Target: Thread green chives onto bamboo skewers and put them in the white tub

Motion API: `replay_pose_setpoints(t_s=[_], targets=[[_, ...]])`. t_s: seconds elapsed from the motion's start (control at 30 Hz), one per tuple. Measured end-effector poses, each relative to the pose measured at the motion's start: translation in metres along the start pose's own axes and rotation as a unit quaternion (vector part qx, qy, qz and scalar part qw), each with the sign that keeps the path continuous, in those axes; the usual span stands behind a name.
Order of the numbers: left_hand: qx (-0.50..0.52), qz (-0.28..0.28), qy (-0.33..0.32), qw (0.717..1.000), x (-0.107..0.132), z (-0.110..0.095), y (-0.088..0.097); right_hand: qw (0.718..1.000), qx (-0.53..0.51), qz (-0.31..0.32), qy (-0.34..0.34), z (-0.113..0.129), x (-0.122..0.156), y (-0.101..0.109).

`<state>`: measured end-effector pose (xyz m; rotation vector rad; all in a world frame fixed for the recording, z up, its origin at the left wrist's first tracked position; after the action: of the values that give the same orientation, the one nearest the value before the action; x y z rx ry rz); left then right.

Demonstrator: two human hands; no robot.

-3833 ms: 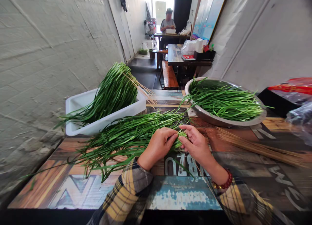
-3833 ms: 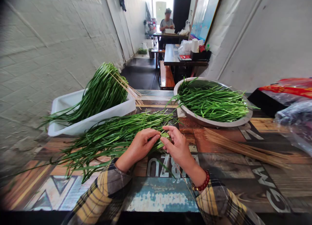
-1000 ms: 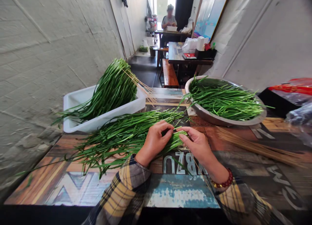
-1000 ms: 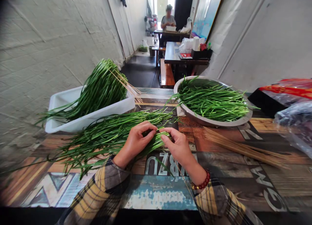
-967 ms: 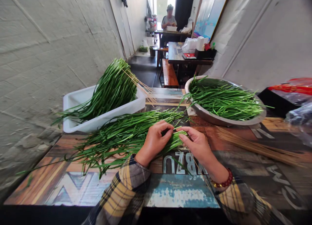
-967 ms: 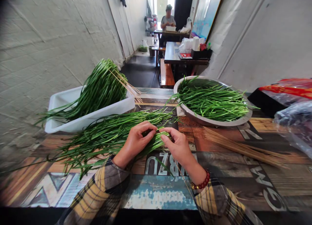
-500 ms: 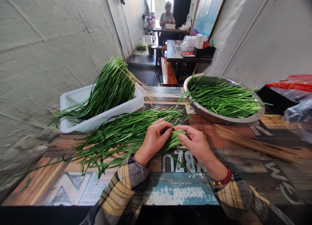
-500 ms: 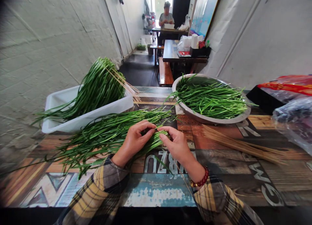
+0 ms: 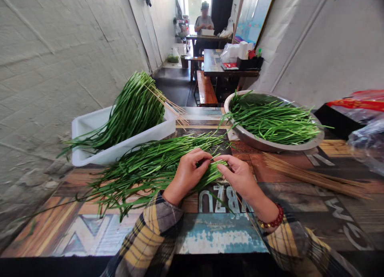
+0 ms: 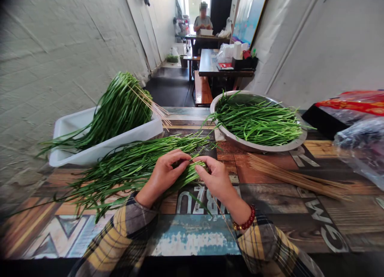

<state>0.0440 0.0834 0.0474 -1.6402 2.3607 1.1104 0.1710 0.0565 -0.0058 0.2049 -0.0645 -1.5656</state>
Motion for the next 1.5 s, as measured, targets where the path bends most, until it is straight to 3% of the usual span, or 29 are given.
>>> replay_pose_setpoints(t_s=[0.47,1.07,1.37,1.5], targets=[[0.003,0.031,0.000,1.000,-0.001,-0.002,-0.003,0.999,0.037,0.015,0.015,0.001,-0.001,0.000],[-0.021,0.044,-0.006,0.999,-0.001,-0.001,-0.006,0.999,-0.034,0.027,0.017,-0.001,0.000,-0.005],[-0.022,0.093,-0.004,0.995,0.000,-0.004,-0.015,0.999,-0.039,0.017,-0.005,-0.010,-0.003,-0.005],[-0.019,0.081,0.004,0.997,-0.001,-0.001,-0.007,0.998,-0.045,0.034,-0.014,-0.013,-0.004,-0.006]])
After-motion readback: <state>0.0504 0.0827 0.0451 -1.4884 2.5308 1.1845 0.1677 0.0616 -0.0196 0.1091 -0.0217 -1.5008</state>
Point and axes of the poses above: each hand's wrist, its own x-axis away from the middle knuckle, its own y-axis out of the back of the hand, z = x × y, the point moved 10 cm from there along -x, towards the middle knuckle, and after that the axes turned 1 degree about z, right-handed, at the moved point
